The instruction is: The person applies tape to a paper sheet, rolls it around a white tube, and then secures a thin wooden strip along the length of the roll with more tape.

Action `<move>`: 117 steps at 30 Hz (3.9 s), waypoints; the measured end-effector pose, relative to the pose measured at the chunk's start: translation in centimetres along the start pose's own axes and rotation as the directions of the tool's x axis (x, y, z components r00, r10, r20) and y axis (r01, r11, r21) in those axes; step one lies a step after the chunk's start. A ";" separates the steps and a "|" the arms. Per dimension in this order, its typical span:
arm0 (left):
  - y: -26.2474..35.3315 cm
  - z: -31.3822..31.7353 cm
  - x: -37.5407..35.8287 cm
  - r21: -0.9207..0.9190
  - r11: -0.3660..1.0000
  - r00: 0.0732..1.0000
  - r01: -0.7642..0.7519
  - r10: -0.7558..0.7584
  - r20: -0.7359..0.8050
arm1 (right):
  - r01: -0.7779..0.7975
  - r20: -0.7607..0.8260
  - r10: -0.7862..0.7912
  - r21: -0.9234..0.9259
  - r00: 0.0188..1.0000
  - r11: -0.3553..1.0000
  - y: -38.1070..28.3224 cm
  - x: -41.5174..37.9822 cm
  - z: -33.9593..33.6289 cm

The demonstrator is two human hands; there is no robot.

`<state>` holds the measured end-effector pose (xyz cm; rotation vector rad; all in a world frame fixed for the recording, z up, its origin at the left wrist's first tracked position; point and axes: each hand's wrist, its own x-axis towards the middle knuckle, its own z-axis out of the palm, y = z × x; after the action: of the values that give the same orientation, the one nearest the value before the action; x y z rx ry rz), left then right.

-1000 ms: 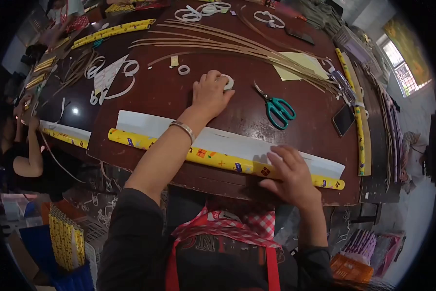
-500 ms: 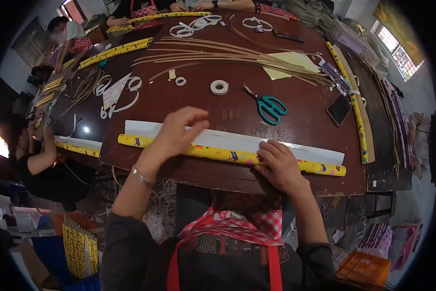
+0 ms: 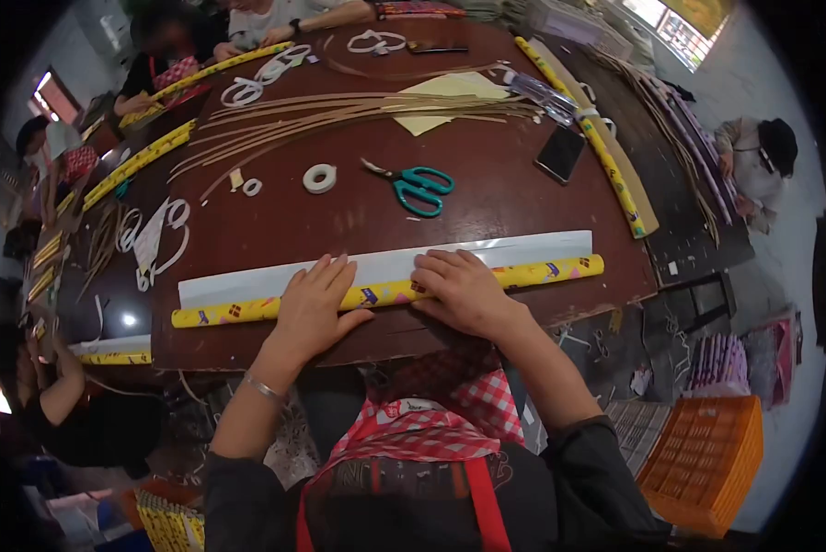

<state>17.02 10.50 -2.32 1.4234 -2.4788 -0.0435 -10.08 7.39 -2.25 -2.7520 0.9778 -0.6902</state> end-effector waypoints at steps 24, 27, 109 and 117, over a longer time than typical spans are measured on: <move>-2.0 -3.5 -5.6 0.018 0.997 0.991 0.074 -0.076 0.107 | -0.304 0.052 0.318 -0.185 0.947 0.935 3.7 -8.7 -5.8; -1.8 -3.7 -5.6 0.010 0.996 0.992 0.083 -0.084 0.097 | -0.298 0.060 0.315 -0.197 0.947 0.934 3.6 -8.8 -5.6; 16.7 4.7 20.5 -0.180 0.903 0.856 -0.389 0.427 0.291 | -0.506 -0.163 0.480 -0.226 0.862 0.833 5.3 -12.8 -6.5; 17.7 7.7 23.2 -0.396 0.848 0.908 -0.351 0.411 0.077 | -0.479 -0.162 0.452 -0.258 0.877 0.839 5.4 -12.7 -6.5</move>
<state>-10.88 -0.95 -1.49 0.7798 -2.6484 -0.5386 -24.81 11.29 -2.79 -2.5456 1.8237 -0.6326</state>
